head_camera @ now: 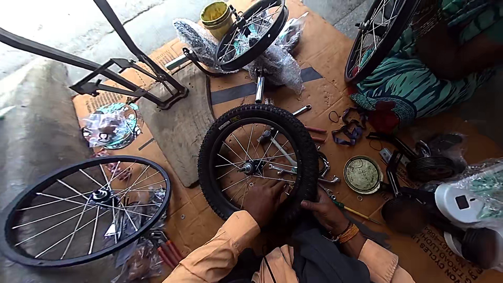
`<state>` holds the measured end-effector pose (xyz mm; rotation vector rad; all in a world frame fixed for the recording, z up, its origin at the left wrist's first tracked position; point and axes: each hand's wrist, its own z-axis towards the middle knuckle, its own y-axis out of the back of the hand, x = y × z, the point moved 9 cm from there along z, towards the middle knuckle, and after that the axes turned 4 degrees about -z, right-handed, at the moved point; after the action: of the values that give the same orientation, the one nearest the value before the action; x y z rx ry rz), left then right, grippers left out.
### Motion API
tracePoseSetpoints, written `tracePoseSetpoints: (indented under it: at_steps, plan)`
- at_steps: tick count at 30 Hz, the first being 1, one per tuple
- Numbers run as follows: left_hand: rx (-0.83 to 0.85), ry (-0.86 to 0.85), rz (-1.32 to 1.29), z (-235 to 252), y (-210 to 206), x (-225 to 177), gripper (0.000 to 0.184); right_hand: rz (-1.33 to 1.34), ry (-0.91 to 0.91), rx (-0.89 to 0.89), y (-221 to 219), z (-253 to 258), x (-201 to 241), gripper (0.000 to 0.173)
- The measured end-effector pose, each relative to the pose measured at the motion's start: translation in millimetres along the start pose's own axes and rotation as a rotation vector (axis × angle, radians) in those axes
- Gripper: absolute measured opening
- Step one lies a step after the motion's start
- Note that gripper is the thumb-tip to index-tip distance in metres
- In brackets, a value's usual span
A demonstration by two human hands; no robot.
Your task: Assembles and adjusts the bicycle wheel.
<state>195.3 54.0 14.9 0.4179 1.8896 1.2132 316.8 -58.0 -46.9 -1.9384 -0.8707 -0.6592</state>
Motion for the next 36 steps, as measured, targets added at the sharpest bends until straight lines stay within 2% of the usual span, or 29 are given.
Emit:
tracePoseSetpoints:
  at_steps: [6,7,9,11,13,16,18,20,27,31,36]
  plan:
    - [0.226,0.356,-0.293,10.2,-9.2,18.9,0.037,-0.012,0.074,-0.087,3.1,2.1,7.4,0.086]
    - [0.197,0.376,-0.32,10.8,-6.4,20.3,0.037,-0.009,0.08,-0.097,3.2,1.8,8.4,0.085]
    - [-0.026,0.266,-0.26,10.5,10.9,15.6,0.033,-0.005,0.087,-0.111,3.0,2.1,8.8,0.083]
    - [-0.247,0.022,-0.141,9.0,27.6,1.5,0.024,0.001,0.074,-0.115,5.0,1.1,6.0,0.08]
    - [-0.212,-0.152,-0.059,12.2,24.1,-8.9,0.02,0.023,0.041,-0.105,4.1,-1.9,0.6,0.073]
    - [-0.09,-0.281,-0.026,14.7,6.0,-13.2,0.02,0.063,-0.004,-0.078,-5.1,-5.8,-8.0,0.058]
    - [-0.076,-0.301,-0.006,12.1,0.1,-12.9,0.027,0.089,-0.013,-0.119,-3.9,-5.2,-13.6,0.05]
    - [-0.067,-0.285,0.009,11.2,-3.4,-12.0,0.033,0.092,-0.003,-0.16,-0.9,-3.6,-15.1,0.049]
    - [-0.029,-0.24,0.057,16.9,-12.7,-1.7,0.033,0.04,0.05,-0.209,-1.2,-2.2,-14.3,0.049]
    - [-0.036,-0.215,0.09,19.7,-15.7,-3.9,0.033,-0.069,0.163,-0.279,0.0,-1.1,-11.6,0.046]
    - [-0.15,-0.267,-0.005,19.3,-22.6,-5.6,0.037,-0.26,0.262,-0.407,-0.9,0.2,-0.2,0.04]
